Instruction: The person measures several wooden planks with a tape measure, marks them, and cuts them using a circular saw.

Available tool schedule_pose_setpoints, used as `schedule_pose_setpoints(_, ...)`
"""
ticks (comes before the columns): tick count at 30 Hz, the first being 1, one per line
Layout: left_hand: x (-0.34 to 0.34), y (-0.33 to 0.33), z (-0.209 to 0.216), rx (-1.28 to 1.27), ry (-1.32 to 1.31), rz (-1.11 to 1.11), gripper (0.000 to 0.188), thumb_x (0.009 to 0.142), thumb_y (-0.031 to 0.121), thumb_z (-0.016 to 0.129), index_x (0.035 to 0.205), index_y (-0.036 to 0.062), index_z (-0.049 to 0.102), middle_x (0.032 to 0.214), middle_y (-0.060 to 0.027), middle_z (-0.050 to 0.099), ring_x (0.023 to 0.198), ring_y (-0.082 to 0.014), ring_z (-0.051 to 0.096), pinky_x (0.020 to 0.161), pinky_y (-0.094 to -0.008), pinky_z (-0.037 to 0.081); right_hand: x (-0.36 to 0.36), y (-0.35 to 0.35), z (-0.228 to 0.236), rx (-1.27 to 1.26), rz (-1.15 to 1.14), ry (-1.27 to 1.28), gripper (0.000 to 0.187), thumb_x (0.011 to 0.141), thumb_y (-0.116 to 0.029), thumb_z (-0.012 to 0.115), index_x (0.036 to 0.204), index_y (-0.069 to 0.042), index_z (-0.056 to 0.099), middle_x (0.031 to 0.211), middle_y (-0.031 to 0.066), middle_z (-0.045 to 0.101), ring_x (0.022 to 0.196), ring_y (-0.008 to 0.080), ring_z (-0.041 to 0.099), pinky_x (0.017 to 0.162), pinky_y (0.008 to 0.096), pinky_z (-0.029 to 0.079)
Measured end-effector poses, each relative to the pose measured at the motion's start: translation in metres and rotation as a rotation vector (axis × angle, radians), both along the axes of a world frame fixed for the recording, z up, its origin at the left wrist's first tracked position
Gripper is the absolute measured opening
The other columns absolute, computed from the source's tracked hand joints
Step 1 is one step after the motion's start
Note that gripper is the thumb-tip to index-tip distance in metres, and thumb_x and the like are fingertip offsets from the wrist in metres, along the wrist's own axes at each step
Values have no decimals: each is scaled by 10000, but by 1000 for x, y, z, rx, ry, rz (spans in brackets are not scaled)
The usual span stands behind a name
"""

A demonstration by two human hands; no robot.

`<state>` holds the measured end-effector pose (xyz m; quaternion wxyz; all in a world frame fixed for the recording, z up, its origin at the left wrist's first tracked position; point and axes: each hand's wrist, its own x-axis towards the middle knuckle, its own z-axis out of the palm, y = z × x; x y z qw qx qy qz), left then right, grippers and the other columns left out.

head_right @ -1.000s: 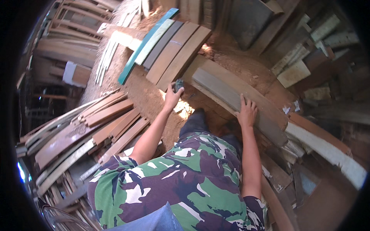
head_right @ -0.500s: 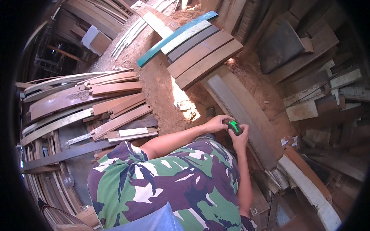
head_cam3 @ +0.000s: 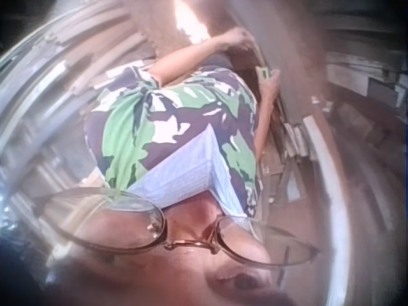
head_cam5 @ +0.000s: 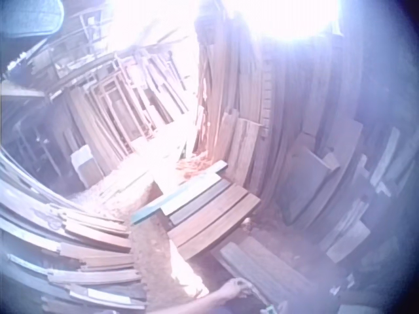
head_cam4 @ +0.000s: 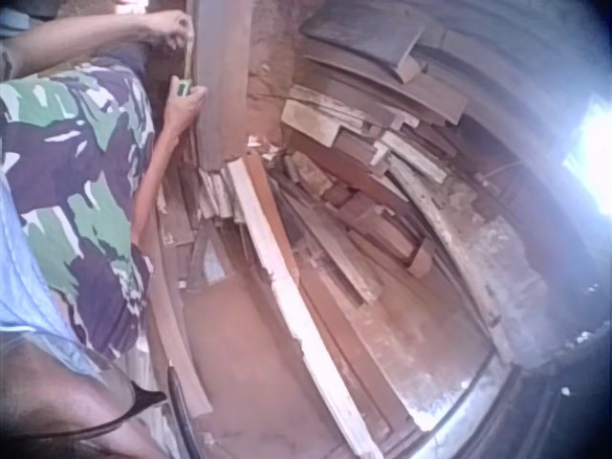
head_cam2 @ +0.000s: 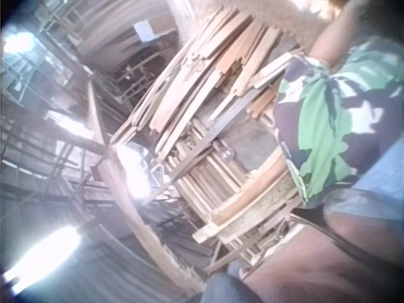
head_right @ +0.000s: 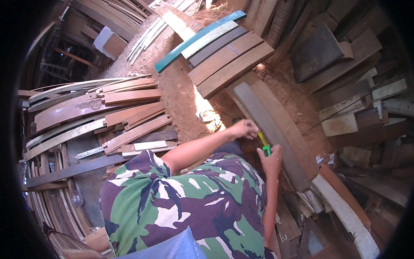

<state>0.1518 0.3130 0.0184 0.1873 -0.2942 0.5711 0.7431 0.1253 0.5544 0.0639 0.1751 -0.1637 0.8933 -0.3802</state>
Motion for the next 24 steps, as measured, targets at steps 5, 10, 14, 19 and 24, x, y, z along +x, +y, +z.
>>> schedule_pose_setpoints(5, -39, -89, -29, -255, 72, 311, 208, 989, 237, 725, 1014, 31, 739, 855, -67, 738, 711, -143, 684, 637, -314, 568, -5, 87, -27, 33, -180, 17, 486, 857, -319, 843, 956, -16, 476, 858, 174, 524, 805, 379, 509, 774, 470, 468)
schedule_pose_setpoints(10, -88, -125, -49, -658, -9, 212, 279, 1061, 290, 548, 1029, 66, 711, 865, -51, 679, 720, -167, 652, 584, -357, 537, 0, 196, 0, 140, -446, -85, 445, 836, -271, 845, 960, -2, 512, 853, 160, 545, 791, 322, 487, 777, 423, 480)
schedule_pose_setpoints(14, -73, -204, -93, -337, -73, 537, 213, 1020, 228, 659, 1151, 65, 700, 878, -43, 665, 619, -144, 584, 525, -301, 520, -6, 264, -9, 104, -458, -41, 403, 793, -194, 867, 1042, -16, 605, 923, 128, 654, 871, 275, 620, 839, 398, 518)
schedule_pose_setpoints(19, -95, -216, -117, -262, -94, 577, 270, 1026, 202, 689, 1240, 53, 618, 973, -90, 680, 718, -199, 657, 600, -353, 593, 10, 335, -30, 113, -539, -51, 362, 781, -160, 869, 1040, -36, 648, 988, 113, 690, 949, 265, 659, 892, 369, 525)
schedule_pose_setpoints(24, -97, -197, -104, -342, -143, 595, 268, 1027, 226, 699, 1223, 67, 609, 938, -87, 679, 678, -186, 650, 572, -341, 591, 10, 337, -44, 107, -576, -115, 312, 786, -142, 858, 1024, -46, 680, 1016, 109, 703, 987, 262, 683, 911, 369, 529)
